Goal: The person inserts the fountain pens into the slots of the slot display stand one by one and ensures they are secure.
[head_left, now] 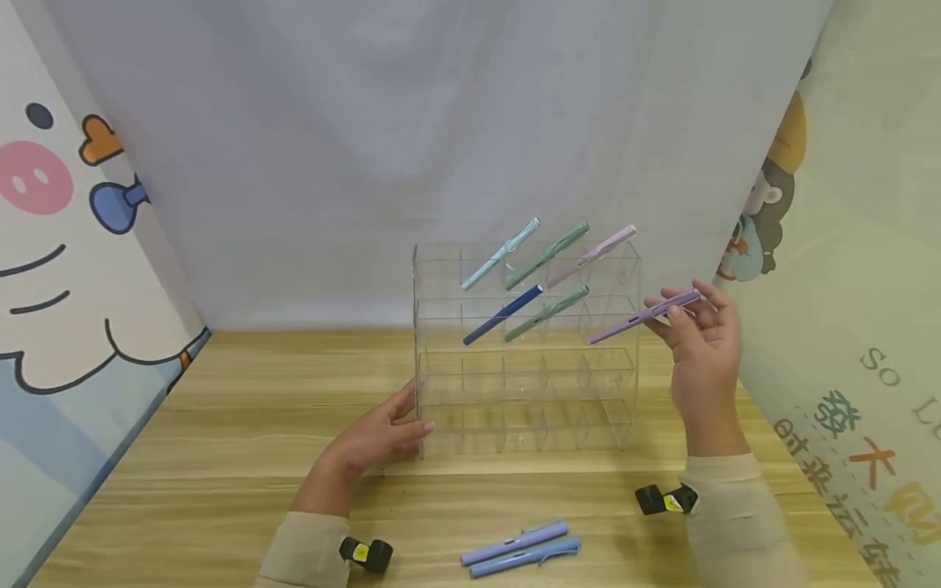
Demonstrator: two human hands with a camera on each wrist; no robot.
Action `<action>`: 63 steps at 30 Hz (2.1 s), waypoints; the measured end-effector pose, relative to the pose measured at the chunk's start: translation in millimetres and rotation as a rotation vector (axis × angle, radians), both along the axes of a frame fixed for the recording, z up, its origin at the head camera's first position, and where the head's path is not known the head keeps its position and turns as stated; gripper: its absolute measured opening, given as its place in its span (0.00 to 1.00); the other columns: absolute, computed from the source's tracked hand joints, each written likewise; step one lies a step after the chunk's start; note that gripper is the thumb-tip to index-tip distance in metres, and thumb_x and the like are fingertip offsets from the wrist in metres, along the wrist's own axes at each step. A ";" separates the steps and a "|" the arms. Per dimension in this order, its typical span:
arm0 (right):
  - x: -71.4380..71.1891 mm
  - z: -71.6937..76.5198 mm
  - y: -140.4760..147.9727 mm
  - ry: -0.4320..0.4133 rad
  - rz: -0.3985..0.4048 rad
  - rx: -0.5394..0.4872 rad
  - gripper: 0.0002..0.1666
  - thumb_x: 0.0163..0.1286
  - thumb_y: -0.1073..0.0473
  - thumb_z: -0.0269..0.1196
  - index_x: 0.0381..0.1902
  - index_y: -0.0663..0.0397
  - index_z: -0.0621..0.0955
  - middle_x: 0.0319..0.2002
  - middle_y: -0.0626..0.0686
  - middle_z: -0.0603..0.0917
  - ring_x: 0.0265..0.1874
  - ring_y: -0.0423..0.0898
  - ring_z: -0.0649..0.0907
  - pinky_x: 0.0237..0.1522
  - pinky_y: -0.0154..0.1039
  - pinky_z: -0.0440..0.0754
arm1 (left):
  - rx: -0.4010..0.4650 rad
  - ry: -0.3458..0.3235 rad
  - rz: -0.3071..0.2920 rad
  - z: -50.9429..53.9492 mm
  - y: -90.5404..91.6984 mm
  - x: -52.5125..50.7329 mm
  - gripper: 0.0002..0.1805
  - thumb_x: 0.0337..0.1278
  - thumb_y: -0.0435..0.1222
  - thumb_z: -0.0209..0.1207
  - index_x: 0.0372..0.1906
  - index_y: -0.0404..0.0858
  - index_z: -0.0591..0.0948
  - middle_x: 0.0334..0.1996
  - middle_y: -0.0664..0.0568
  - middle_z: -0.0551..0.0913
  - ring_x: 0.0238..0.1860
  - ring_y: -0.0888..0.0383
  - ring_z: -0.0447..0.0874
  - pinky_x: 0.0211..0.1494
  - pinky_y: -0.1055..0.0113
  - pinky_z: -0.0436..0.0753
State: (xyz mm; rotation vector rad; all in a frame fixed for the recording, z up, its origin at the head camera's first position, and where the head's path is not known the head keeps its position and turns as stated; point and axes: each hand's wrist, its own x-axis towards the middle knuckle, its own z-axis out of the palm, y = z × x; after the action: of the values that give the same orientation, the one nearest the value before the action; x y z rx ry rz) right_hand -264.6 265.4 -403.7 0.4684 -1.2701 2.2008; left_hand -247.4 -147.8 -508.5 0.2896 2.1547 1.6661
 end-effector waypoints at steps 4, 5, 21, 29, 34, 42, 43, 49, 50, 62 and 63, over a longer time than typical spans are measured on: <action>-12.2 12.7 0.7 0.023 -0.033 -0.026 0.29 0.69 0.73 0.58 0.65 0.60 0.64 0.49 0.67 0.77 0.44 0.58 0.86 0.49 0.46 0.85 | -0.002 0.006 0.005 0.6 -0.1 -0.7 0.48 0.63 0.45 0.63 0.79 0.56 0.46 0.79 0.45 0.48 0.70 0.42 0.66 0.66 0.50 0.75; -15.2 15.0 0.4 0.022 -0.036 -0.029 0.29 0.69 0.72 0.59 0.65 0.59 0.64 0.49 0.67 0.77 0.44 0.58 0.86 0.49 0.47 0.85 | 0.000 0.006 0.004 0.8 -0.2 -0.7 0.48 0.63 0.45 0.63 0.79 0.55 0.46 0.79 0.44 0.48 0.70 0.42 0.66 0.66 0.50 0.75; -40.0 11.9 -15.9 -0.049 -0.046 0.060 0.25 0.70 0.72 0.58 0.61 0.57 0.65 0.50 0.64 0.78 0.47 0.57 0.86 0.48 0.43 0.86 | 0.015 0.002 -0.019 2.1 -1.3 0.3 0.49 0.64 0.45 0.62 0.80 0.53 0.44 0.79 0.45 0.47 0.72 0.42 0.62 0.66 0.51 0.75; -40.1 1.9 -24.2 -0.049 0.013 0.172 0.24 0.70 0.72 0.58 0.61 0.62 0.65 0.50 0.65 0.77 0.45 0.54 0.87 0.50 0.43 0.84 | 0.010 -0.003 -0.010 3.5 -1.4 2.3 0.50 0.61 0.48 0.64 0.79 0.56 0.45 0.79 0.45 0.47 0.72 0.42 0.64 0.66 0.52 0.75; -41.2 1.6 -24.5 -0.035 0.010 0.247 0.22 0.71 0.70 0.58 0.60 0.64 0.66 0.49 0.64 0.79 0.44 0.51 0.87 0.51 0.41 0.84 | 0.020 0.007 -0.018 4.1 -1.1 0.8 0.50 0.62 0.47 0.64 0.79 0.55 0.45 0.79 0.45 0.47 0.72 0.41 0.62 0.66 0.52 0.75; -40.2 -0.4 -22.8 -0.046 -0.008 0.357 0.20 0.71 0.71 0.58 0.58 0.65 0.68 0.50 0.64 0.79 0.47 0.51 0.86 0.51 0.38 0.84 | 0.004 0.007 -0.016 1.4 -1.5 -1.5 0.49 0.64 0.45 0.63 0.80 0.53 0.44 0.79 0.45 0.47 0.71 0.41 0.64 0.66 0.51 0.75; -40.0 -0.6 -22.9 -0.049 -0.012 0.370 0.20 0.71 0.71 0.58 0.58 0.65 0.68 0.49 0.64 0.79 0.47 0.51 0.86 0.51 0.37 0.83 | 0.001 0.003 -0.012 0.9 -1.6 -1.4 0.49 0.63 0.45 0.63 0.80 0.53 0.44 0.79 0.44 0.47 0.71 0.41 0.65 0.65 0.51 0.75; -39.0 -1.3 -23.2 -0.088 -0.024 0.412 0.19 0.70 0.69 0.60 0.56 0.66 0.69 0.49 0.64 0.80 0.46 0.46 0.85 0.51 0.33 0.83 | 0.007 -0.013 -0.007 0.7 -1.6 0.6 0.50 0.63 0.46 0.63 0.80 0.52 0.43 0.79 0.43 0.47 0.69 0.41 0.68 0.65 0.51 0.76; -38.7 -1.4 -23.1 -0.093 -0.029 0.420 0.19 0.70 0.68 0.60 0.56 0.65 0.69 0.49 0.64 0.80 0.46 0.45 0.85 0.51 0.32 0.83 | 0.009 -0.014 -0.008 1.0 -1.5 0.9 0.50 0.63 0.46 0.63 0.80 0.52 0.43 0.79 0.43 0.47 0.69 0.41 0.68 0.65 0.51 0.76; -35.7 0.1 -23.6 -0.119 -0.072 0.472 0.20 0.72 0.67 0.58 0.58 0.70 0.68 0.52 0.66 0.78 0.48 0.42 0.85 0.54 0.30 0.81 | 0.013 -0.016 0.006 1.2 -1.4 1.9 0.48 0.63 0.46 0.63 0.79 0.58 0.45 0.79 0.45 0.48 0.68 0.42 0.69 0.65 0.52 0.76; -35.1 0.4 -23.6 -0.123 -0.081 0.480 0.20 0.72 0.67 0.58 0.58 0.70 0.68 0.52 0.66 0.78 0.48 0.42 0.85 0.54 0.30 0.80 | 0.013 -0.016 0.007 1.3 -1.4 2.0 0.48 0.63 0.46 0.63 0.79 0.58 0.45 0.79 0.45 0.48 0.68 0.42 0.69 0.65 0.52 0.76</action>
State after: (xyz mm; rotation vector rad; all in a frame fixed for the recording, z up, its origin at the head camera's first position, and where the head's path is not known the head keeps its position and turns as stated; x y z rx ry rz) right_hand -299.7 241.8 -403.3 0.4559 -1.8603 1.8726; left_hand -245.5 -149.2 -507.2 0.2727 2.1367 1.6809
